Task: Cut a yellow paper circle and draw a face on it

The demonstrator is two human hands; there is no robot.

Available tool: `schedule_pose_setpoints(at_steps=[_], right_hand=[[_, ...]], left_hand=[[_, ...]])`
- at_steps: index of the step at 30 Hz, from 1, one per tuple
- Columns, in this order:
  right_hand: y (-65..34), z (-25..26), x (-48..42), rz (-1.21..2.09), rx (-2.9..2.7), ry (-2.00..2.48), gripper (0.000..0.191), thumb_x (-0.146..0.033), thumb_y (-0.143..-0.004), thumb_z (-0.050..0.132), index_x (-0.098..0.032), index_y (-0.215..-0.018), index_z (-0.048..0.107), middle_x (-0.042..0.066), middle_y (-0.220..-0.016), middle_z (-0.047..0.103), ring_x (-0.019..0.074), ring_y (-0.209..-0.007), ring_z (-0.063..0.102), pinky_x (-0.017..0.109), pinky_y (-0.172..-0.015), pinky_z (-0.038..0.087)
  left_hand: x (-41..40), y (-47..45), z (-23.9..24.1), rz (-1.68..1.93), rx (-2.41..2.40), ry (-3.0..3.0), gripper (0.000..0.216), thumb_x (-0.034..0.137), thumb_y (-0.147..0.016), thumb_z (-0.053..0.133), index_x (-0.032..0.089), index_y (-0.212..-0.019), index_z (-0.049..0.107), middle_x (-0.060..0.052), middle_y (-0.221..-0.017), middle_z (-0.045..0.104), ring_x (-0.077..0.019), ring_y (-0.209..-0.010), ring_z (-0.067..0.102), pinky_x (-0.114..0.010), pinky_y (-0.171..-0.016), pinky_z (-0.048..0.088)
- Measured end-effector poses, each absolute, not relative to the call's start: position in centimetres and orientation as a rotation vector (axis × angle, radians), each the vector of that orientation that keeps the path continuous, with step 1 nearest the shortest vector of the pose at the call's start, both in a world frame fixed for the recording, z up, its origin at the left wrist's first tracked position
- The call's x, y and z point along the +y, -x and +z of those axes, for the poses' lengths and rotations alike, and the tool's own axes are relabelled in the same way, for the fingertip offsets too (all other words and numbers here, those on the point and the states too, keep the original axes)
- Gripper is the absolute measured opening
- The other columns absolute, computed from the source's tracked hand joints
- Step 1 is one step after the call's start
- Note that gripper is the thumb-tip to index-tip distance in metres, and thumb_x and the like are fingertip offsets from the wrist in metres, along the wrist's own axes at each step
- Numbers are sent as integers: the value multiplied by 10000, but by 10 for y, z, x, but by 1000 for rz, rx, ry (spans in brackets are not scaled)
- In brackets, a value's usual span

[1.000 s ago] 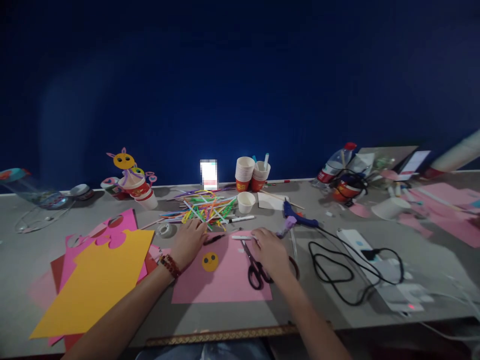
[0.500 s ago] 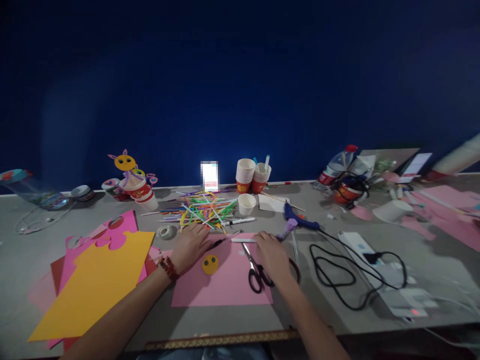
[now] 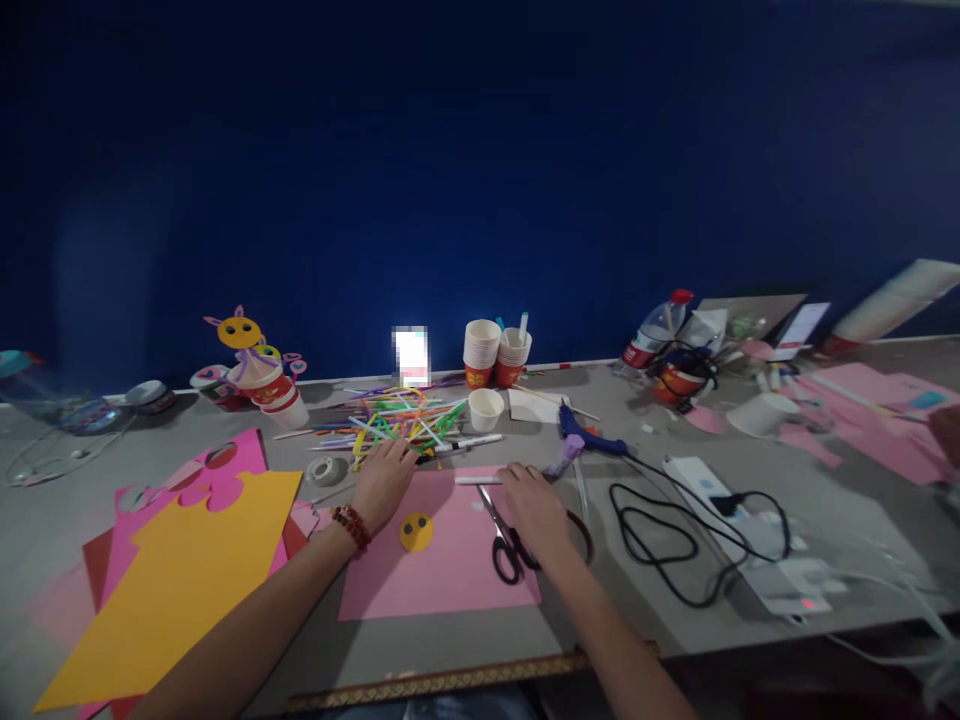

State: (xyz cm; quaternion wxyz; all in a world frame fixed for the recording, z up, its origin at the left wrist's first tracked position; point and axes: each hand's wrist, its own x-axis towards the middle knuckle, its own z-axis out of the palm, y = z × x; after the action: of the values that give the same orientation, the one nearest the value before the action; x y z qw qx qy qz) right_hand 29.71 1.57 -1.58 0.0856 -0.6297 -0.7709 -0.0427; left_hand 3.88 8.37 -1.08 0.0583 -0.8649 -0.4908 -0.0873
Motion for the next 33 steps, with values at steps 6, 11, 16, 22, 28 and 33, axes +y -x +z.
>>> schedule_pose_setpoints(at_steps=[6,11,16,22,28,33], right_hand=[[-299,-16,16,-134,-2310,1855,293,-34,-901,480,-199,-1059,665,82,-1045,697,243,-989,618,324,-878,444],[-293,-18,13,-130,-2278,1841,313,-40,-884,486,-200,-1084,665,85,-1127,699,235,-1008,635,329,-889,473],[-304,18,5,-62,-2140,1593,273,-184,-922,494,-220,-1088,707,93,-1163,726,247,-1001,686,351,-868,523],[-387,103,101,-113,-2023,1711,297,-330,-960,490,-195,-1119,702,111,-1134,724,266,-979,678,374,-859,509],[-433,94,223,109,-2089,1990,136,-198,-908,640,-104,-963,721,162,-1096,711,249,-975,680,364,-879,526],[-433,62,256,222,-1940,1849,177,-290,-944,654,-132,-1020,671,60,-946,693,171,-796,675,332,-722,567]], left_hand=[[81,-33,-13,-273,-1463,2643,206,101,-951,481,197,-1064,624,-87,-1077,639,-277,-1059,562,-430,-928,424],[84,-33,-13,-302,-1461,2672,205,90,-942,490,194,-1056,625,-92,-1070,639,-273,-1054,551,-427,-930,420],[78,-31,-9,-366,-1460,2725,193,86,-933,514,184,-1057,626,-98,-1054,640,-270,-1061,550,-419,-927,436],[54,-17,8,-503,-1406,2825,153,138,-962,507,196,-1006,642,-73,-1025,650,-236,-997,581,-390,-888,483],[27,3,10,-747,-1430,2982,187,140,-986,456,194,-976,634,-70,-984,665,-228,-930,603,-385,-848,509],[7,20,2,-814,-1621,2962,182,152,-986,457,203,-986,631,-71,-968,679,-229,-905,623,-352,-796,529]])
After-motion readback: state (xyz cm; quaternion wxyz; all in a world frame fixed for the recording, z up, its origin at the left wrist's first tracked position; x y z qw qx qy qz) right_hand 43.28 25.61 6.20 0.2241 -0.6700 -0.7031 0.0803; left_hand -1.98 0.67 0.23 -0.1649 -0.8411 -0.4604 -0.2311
